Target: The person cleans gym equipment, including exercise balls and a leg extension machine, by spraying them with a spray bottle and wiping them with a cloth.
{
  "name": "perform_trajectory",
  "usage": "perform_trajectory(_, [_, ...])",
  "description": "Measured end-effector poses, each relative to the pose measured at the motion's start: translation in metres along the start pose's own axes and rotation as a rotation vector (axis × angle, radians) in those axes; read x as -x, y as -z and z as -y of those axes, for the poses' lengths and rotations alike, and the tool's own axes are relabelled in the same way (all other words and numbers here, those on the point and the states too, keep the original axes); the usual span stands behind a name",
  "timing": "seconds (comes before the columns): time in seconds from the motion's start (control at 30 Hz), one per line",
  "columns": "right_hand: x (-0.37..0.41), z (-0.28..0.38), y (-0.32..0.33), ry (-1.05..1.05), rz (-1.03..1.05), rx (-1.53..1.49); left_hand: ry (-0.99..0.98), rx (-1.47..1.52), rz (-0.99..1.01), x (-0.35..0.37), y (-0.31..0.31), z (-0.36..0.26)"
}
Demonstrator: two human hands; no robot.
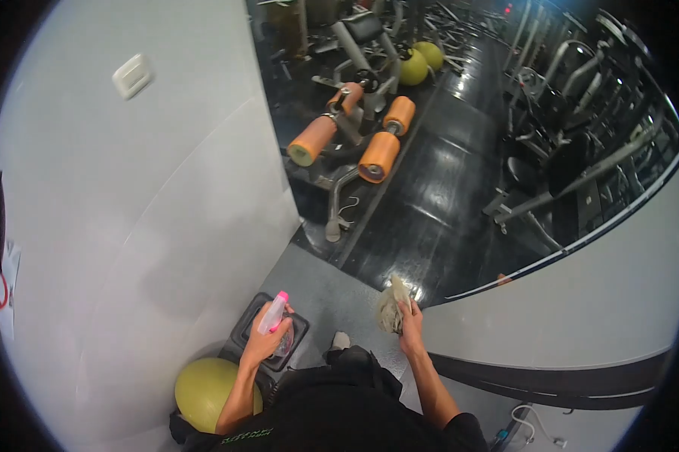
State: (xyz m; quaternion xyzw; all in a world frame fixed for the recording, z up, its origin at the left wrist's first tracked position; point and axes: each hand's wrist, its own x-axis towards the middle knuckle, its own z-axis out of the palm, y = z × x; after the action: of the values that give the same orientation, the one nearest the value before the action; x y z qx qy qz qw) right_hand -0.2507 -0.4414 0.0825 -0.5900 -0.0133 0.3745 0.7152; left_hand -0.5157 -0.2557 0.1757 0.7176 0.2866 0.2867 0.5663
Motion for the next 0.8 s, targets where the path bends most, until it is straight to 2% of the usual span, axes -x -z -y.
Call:
perform_trajectory(0.13, [-0.026,0.02,0.02,0.04,-0.032,-0.032,0.141,0.175,0.029,-0.03,-0.024,-0.019])
perform_trajectory(0.23, [-0.051,0.027,0.029,0.011,-0.073,-0.024,0.063,0.064,0.093,-0.051,-0.036,-0.023])
perform_trajectory(0.3, [-0.074,0.025,0.038,0.065,-0.057,0.252,0.027,-0.043,0.213,-0.069,-0.045,-0.024])
perform_trajectory(0.43, [-0.098,0.059,0.021,0.186,-0.055,0.322,0.057,0.016,0.312,-0.114,-0.068,-0.02])
perform_trajectory(0.53, [-0.116,0.087,0.009,0.189,-0.08,0.259,0.029,0.106,0.332,-0.154,-0.088,-0.016])
perform_trajectory(0.6, [-0.131,0.1,0.009,0.189,-0.096,0.229,-0.088,0.069,0.423,-0.186,-0.098,-0.018])
perform_trajectory(0.8, [-0.185,0.159,-0.004,0.162,-0.096,0.172,-0.115,0.101,0.6,-0.299,-0.129,-0.031])
